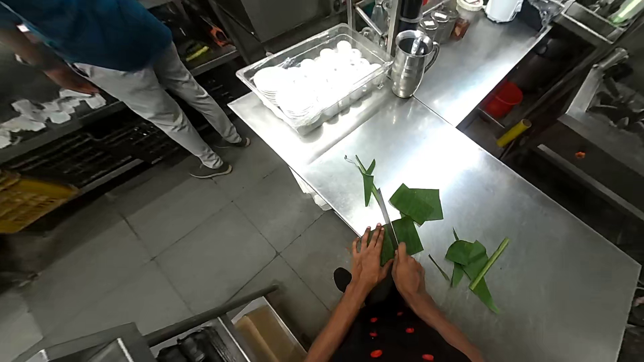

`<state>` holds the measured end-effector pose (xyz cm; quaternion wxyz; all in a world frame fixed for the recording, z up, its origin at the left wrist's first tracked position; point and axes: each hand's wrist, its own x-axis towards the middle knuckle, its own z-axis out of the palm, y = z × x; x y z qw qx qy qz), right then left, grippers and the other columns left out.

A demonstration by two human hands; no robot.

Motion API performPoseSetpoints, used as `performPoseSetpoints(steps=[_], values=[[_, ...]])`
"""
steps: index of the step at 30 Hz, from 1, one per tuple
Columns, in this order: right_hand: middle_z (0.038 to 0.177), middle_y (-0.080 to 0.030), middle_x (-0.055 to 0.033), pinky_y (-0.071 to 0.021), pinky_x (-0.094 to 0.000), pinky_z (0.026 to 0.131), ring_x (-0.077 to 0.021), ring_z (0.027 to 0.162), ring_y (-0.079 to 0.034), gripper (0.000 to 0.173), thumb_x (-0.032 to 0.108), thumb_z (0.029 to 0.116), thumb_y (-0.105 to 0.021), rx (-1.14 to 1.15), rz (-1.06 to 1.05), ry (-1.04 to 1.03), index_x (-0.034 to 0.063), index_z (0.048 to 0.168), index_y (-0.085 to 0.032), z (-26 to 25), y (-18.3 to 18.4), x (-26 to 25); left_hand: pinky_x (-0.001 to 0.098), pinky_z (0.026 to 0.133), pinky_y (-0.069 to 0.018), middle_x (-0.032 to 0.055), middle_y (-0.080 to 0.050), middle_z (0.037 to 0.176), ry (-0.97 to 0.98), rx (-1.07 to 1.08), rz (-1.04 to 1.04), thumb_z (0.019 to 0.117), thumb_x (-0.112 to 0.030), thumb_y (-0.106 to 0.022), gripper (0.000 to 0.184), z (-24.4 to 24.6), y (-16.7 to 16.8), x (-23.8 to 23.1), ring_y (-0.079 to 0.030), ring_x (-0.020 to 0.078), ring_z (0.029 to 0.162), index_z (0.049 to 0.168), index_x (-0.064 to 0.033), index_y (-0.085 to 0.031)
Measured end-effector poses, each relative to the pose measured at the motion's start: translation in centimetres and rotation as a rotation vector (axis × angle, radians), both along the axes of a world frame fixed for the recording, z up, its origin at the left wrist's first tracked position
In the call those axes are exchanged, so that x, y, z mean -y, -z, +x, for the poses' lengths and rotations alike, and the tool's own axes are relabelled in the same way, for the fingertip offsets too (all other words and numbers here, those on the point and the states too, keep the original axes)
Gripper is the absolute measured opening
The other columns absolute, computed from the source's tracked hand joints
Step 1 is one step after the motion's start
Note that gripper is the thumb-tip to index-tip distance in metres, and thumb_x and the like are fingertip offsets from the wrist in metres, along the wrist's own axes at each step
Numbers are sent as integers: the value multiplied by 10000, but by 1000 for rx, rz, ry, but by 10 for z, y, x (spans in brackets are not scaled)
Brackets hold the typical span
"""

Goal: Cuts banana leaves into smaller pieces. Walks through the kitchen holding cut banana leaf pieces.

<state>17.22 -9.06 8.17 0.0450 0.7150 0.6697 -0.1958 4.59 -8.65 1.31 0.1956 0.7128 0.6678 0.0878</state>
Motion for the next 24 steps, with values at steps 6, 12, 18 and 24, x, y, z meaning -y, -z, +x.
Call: performPoseSetpoints(steps=[6,12,18,24], values=[[841,-685,-188,-575,-554,654,-400,802,-715,329,308,1099,-427,-152,35,-28,81,1322,-509,-28,-13,-64,541,1186,-295,-109,-205,1709,-14,47,-5,798,-579,-734,966,-1,-7,-5,-146,217,1578,1618,-254,-340],[822,-671,-171,-573,-557,672,-349,748,-697,327,321,1098,-431,-506,177,-52,65,1238,-579,-13,-17,-158,516,1149,-440,57,-289,1674,-251,369,151,734,-644,-825,1004,-9,-1,0,-344,288,1506,1558,-224,-437],[654,-576,-64,-511,-392,421,-216,465,-554,301,380,1100,-447,-856,360,57,135,1242,-546,100,-80,-58,474,786,-628,178,-584,1331,-726,1049,-123,829,-108,-842,847,-19,5,26,-703,293,961,1527,-141,-364],[646,-602,-27,-552,-361,432,-177,473,-597,352,287,1064,-449,-852,417,345,20,1271,-549,191,-46,35,445,769,-618,226,-690,1078,-730,1420,-94,840,140,-670,593,-16,-20,40,-715,317,889,1351,-13,-412]])
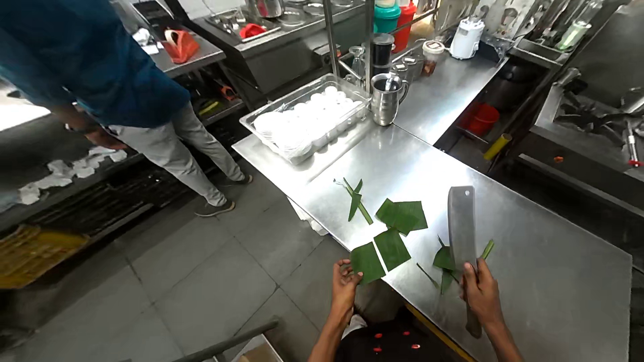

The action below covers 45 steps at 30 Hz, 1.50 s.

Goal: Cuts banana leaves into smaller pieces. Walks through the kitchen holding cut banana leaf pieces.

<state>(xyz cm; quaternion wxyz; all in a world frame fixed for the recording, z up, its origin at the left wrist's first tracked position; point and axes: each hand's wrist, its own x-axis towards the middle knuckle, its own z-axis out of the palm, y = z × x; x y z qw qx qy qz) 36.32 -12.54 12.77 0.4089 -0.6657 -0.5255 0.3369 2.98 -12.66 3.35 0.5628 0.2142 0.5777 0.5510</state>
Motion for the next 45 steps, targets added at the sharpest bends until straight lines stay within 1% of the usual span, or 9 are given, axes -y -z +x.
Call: performPoseSetpoints(steps=[8,12,14,17,20,26,35,41,45], values=[[615,-586,-18,-540,-338,402,-171,444,-587,298,297,1060,-431,-95,-70,159,38,1147,-552,34,15,51,445,788,-620,181,-635,1192,30,-30,233,841,105,-706,591,48,-54,-24,-692,296,861,1357,-79,-482],[611,-585,-15,-533,-328,403,-168,437,-578,259,281,1063,-433,-127,-38,133,60,1119,-556,40,13,50,430,910,-601,138,-524,1454,208,-843,175,847,-233,-821,741,72,-12,-32,-659,244,1128,1476,-94,-456],[608,-582,-12,-529,-326,400,-165,429,-569,248,287,1064,-438,-139,-21,111,76,1101,-563,45,12,54,605,1064,-457,219,-379,1590,241,-1263,165,826,-369,-799,814,75,-6,-33,-466,420,1379,1518,-105,-462],[616,-583,3,-523,-311,397,-147,431,-565,269,304,1065,-428,-111,-6,74,78,1113,-568,55,10,66,669,1092,-371,149,-383,1620,351,-1485,132,899,-417,-711,774,70,-10,-54,-394,426,1446,1573,-182,-411],[619,-584,-4,-524,-314,392,-153,425,-562,263,308,1063,-436,-128,-31,50,82,1085,-568,69,10,76,665,1047,-408,157,-539,1477,543,-1453,129,907,-376,-743,751,59,-9,-93,-502,408,1340,1553,-143,-436],[617,-574,10,-529,-323,409,-146,446,-573,298,353,1059,-434,-48,-56,35,93,1085,-578,98,9,83,581,719,-549,157,-701,871,778,-1094,87,921,-161,-757,159,52,-56,-128,-674,332,778,1031,-58,-707],[608,-577,-16,-523,-321,392,-169,427,-568,244,275,1055,-433,-189,-10,187,70,1114,-551,98,3,85,466,764,-614,169,-696,1076,431,-439,135,1027,-158,-628,266,71,-75,-157,-714,256,852,1251,-25,-577],[614,-579,-16,-531,-324,400,-174,434,-573,242,291,1064,-429,-167,-7,250,84,1082,-553,92,0,97,628,858,-542,268,-560,1347,267,-920,116,990,-342,-664,599,91,-34,-129,-634,430,1077,1458,-40,-444],[613,-583,-33,-533,-336,402,-186,435,-576,238,284,1068,-441,-166,-8,319,75,1093,-551,88,-2,110,531,879,-590,169,-663,1234,468,-1013,202,997,-263,-647,405,126,-16,-89,-694,305,1027,1337,-51,-593]])
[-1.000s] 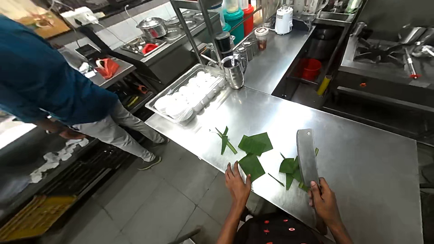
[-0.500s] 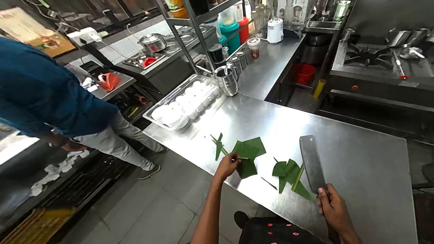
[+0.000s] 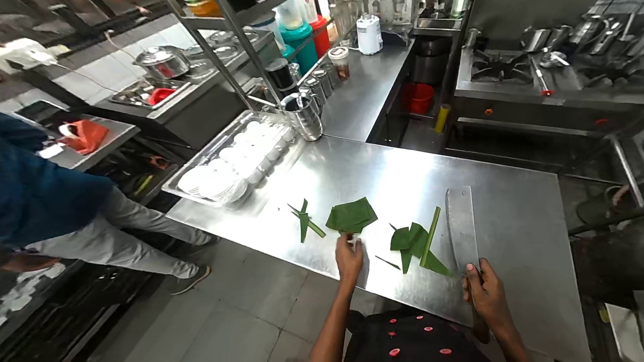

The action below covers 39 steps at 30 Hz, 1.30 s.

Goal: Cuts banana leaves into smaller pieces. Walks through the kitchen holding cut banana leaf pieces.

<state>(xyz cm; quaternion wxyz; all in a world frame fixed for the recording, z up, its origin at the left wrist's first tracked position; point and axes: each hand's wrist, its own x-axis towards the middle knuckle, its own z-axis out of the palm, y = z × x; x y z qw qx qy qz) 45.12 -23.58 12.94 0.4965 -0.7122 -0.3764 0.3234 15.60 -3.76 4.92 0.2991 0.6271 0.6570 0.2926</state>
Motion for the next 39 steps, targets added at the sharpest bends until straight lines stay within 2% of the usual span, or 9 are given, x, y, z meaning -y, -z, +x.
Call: performPoseSetpoints(steps=[6,9,14,17,19,23,26,33,39], values=[[628,-580,-54,-543,-355,400,-203,448,-586,258,257,1070,-442,-16,-12,96,40,1165,-546,1,-4,13,537,1028,-518,148,-545,1452,288,-37,50,930,-331,-690,566,75,11,51,-568,331,1281,1438,-121,-556],[647,-578,-23,-540,-331,401,-163,465,-590,296,249,1061,-444,13,-44,112,15,1215,-538,-4,-14,17,594,1061,-470,178,-441,1565,134,-133,102,940,-368,-684,613,57,-6,30,-498,397,1365,1479,-120,-530],[620,-565,-20,-535,-327,394,-159,442,-579,277,235,1071,-436,-10,-87,111,10,1207,-525,-2,-13,31,722,1071,-362,317,-292,1610,-300,-242,116,973,-462,-622,776,-53,-22,-71,-358,545,1424,1581,-60,-354],[622,-567,-22,-536,-328,397,-159,442,-580,269,241,1074,-438,0,-117,84,24,1206,-526,-2,-11,34,709,1046,-381,368,-372,1521,-405,-401,-39,938,-567,-622,939,-107,-18,-131,-411,552,1368,1595,5,-270],[627,-571,-25,-541,-330,398,-161,445,-586,276,252,1074,-440,10,-132,65,32,1215,-528,-5,-10,33,684,1008,-446,364,-431,1472,-317,-482,-193,947,-552,-629,873,-121,-18,-148,-466,532,1335,1517,56,-368],[644,-583,-17,-540,-335,408,-162,459,-589,295,292,1063,-448,70,-147,39,45,1196,-543,-17,-7,26,595,966,-526,334,-483,1425,-287,-610,-308,962,-152,-608,541,-103,-16,-153,-537,478,1288,1408,118,-464],[635,-587,-21,-540,-339,409,-170,457,-591,322,306,1052,-451,63,-126,37,39,1198,-554,-28,-5,27,576,945,-530,336,-494,1396,-293,-739,-281,992,-82,-545,498,-99,-1,-151,-549,481,1263,1428,126,-422],[629,-584,-14,-538,-330,409,-162,455,-591,296,313,1050,-444,38,-121,43,67,1160,-566,-33,1,34,654,954,-509,368,-494,1387,-373,-470,-315,915,-136,-645,581,-128,-15,-165,-523,522,1279,1404,104,-445],[624,-585,-35,-536,-339,397,-181,443,-588,270,271,1056,-440,-21,-132,91,56,1178,-548,-26,-4,33,653,884,-544,308,-656,1204,-421,-292,-284,986,-220,-561,595,-128,-29,-174,-666,469,1116,1497,9,-358]])
